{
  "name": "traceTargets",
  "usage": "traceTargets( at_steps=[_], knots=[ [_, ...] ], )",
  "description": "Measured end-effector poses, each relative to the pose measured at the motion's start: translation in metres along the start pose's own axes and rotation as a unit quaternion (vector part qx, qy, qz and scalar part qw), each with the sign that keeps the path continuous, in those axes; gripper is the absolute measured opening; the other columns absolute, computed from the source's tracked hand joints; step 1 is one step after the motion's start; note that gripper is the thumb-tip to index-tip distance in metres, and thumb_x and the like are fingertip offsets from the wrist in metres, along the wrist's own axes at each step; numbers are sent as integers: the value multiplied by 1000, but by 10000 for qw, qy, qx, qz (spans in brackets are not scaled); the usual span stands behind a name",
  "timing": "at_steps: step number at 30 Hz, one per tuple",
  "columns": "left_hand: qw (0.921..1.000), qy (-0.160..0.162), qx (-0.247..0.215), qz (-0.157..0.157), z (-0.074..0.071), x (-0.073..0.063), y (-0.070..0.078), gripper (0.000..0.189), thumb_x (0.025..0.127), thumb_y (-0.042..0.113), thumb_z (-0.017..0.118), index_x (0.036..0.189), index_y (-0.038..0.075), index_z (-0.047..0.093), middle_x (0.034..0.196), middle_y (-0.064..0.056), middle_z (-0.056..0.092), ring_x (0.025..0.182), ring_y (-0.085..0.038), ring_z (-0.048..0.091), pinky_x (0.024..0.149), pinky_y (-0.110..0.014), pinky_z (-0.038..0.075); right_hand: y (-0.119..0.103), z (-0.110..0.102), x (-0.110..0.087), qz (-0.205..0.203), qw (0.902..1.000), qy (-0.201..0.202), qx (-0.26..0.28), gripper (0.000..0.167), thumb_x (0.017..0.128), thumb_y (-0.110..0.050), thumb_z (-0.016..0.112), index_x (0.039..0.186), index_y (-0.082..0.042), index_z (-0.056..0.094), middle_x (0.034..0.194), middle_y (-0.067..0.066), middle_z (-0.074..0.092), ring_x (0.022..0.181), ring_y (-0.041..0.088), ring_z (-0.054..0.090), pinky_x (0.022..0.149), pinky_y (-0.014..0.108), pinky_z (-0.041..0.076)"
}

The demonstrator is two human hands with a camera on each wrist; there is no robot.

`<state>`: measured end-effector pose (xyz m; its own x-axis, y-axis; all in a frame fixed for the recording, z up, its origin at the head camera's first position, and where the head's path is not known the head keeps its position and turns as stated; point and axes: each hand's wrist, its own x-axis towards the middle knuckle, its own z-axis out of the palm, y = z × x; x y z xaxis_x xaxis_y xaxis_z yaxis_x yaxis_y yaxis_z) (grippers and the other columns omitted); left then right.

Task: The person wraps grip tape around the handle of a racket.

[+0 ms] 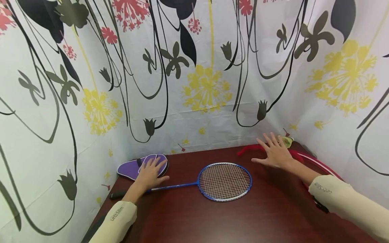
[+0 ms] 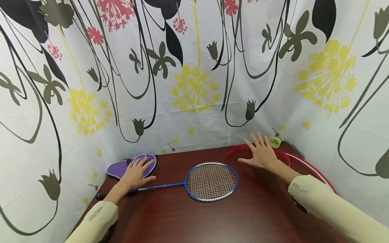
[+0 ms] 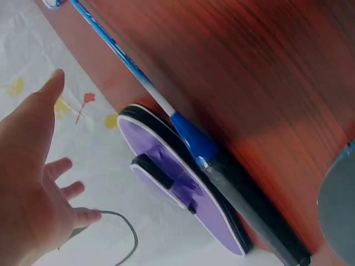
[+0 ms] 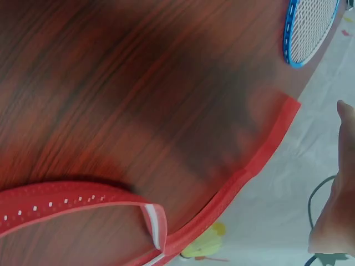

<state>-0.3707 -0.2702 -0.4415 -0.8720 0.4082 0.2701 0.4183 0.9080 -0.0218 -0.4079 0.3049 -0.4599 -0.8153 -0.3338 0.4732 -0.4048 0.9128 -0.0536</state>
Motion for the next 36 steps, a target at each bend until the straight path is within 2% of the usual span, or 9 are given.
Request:
traceTargets(
  at_steps=[5, 12, 15, 21, 26, 29, 36],
  knots=[
    [9979, -195, -567, 229, -3, 1, 11, 66, 93, 37, 78, 150, 11, 56, 147, -19, 58, 136, -45, 50, 105, -70, 42, -14, 0, -2, -191, 9998, 74, 67, 101, 82, -72, 71, 155, -6, 46, 162, 32, 31, 152, 55, 17, 123, 68, 4],
    [9878, -542, -1408, 393, 0, 8, 24, 50, 96, 27, 77, 140, 8, 64, 137, -15, 66, 129, -35, 59, 106, -58, 47, -28, -2, -6, -322, 9995, 41, 44, 98, 83, -71, 71, 154, -8, 48, 161, 31, 34, 151, 54, 20, 124, 65, 6],
    [9852, -610, -1531, 462, 4, 8, 26, 45, 96, 26, 76, 135, 4, 68, 133, -15, 68, 127, -35, 61, 106, -53, 48, -40, -5, -7, -390, 9992, -21, 15, 95, 84, -67, 73, 154, -8, 49, 161, 30, 35, 151, 53, 22, 123, 66, 12],
    [9805, -872, -1710, 429, 12, 2, 31, 39, 98, 21, 73, 131, 0, 69, 129, -17, 69, 126, -38, 60, 107, -55, 47, -64, 0, -13, -615, 9977, 49, 265, 91, 83, -62, 77, 152, -9, 52, 159, 29, 39, 150, 53, 26, 122, 66, 17],
    [9793, -846, -1732, 614, 19, 2, 36, 32, 97, 18, 74, 124, -1, 72, 116, -16, 71, 112, -35, 65, 98, -53, 52, -71, 13, -18, -846, 9952, 120, 469, 89, 83, -62, 78, 150, -8, 54, 155, 30, 45, 146, 55, 32, 117, 70, 25],
    [9770, -794, -1834, 736, 25, 2, 38, 30, 96, 16, 75, 121, -1, 73, 107, -14, 71, 101, -30, 68, 90, -49, 56, -74, 18, -21, -916, 9940, 12, 593, 88, 84, -59, 79, 150, -7, 54, 153, 30, 46, 145, 55, 34, 116, 69, 28],
    [9662, -1027, -2321, 443, 38, 2, 40, 27, 95, 12, 75, 119, -1, 74, 104, -12, 73, 98, -27, 70, 86, -45, 59, -79, 31, -30, -1205, 9872, -118, 1037, 82, 86, -48, 82, 148, -1, 54, 148, 33, 51, 137, 57, 44, 110, 71, 35]
  ],
)
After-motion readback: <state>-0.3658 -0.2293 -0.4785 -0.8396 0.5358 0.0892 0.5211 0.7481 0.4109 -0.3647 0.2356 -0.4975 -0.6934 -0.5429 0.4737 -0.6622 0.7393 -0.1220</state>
